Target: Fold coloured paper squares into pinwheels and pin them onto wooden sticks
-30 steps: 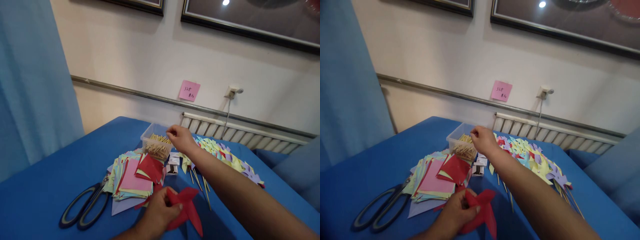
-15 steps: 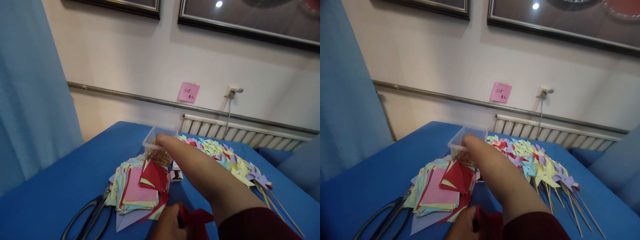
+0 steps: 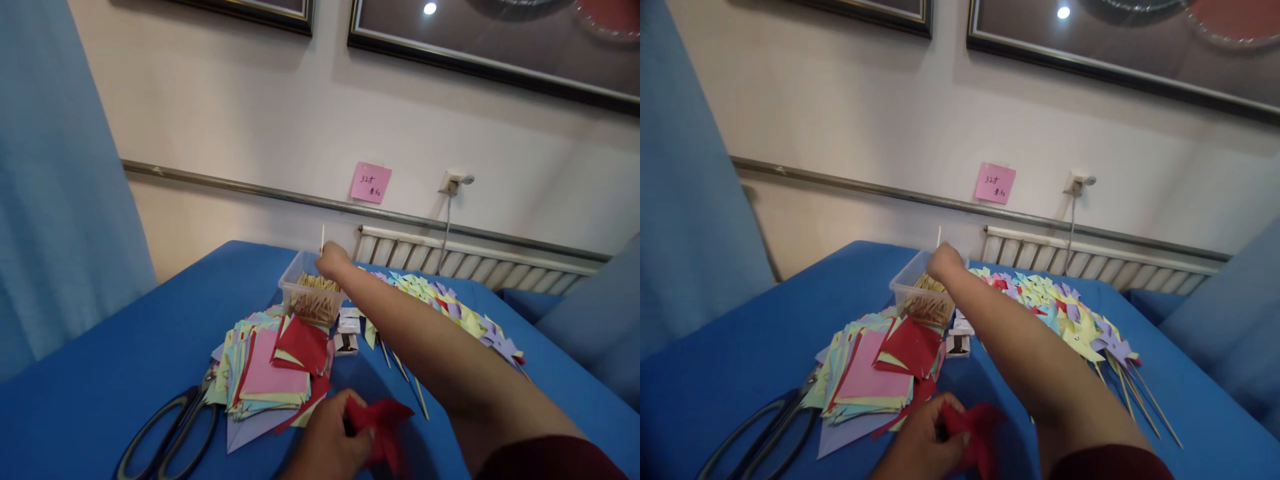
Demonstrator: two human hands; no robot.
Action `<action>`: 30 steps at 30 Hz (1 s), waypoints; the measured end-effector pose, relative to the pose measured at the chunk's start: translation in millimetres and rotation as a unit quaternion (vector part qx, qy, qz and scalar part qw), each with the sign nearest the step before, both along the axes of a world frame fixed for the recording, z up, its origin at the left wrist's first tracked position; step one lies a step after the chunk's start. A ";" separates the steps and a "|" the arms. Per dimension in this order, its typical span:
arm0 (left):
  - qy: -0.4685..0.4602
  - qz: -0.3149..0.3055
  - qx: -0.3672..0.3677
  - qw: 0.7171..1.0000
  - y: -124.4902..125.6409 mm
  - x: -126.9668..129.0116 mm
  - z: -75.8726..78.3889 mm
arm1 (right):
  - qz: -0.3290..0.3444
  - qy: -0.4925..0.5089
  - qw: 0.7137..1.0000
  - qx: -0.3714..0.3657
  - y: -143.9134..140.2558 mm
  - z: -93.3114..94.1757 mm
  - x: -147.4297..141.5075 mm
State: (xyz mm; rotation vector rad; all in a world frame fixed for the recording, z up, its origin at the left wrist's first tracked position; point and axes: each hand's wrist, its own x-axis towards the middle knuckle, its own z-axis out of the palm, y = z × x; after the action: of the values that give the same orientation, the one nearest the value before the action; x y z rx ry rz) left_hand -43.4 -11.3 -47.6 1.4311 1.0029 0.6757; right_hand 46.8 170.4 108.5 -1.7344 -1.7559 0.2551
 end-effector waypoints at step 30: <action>0.016 0.134 0.041 0.990 10.6 15.0 53.5 | 0.114 0.540 0.810 -0.197 -253.1 -139.7 61.1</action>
State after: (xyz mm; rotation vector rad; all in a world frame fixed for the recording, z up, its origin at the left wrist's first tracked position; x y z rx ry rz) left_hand -28.4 -0.6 5.9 1.3950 1.2168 0.9004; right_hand 108.0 -82.8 -31.2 -1.1466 -1.0327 1.4742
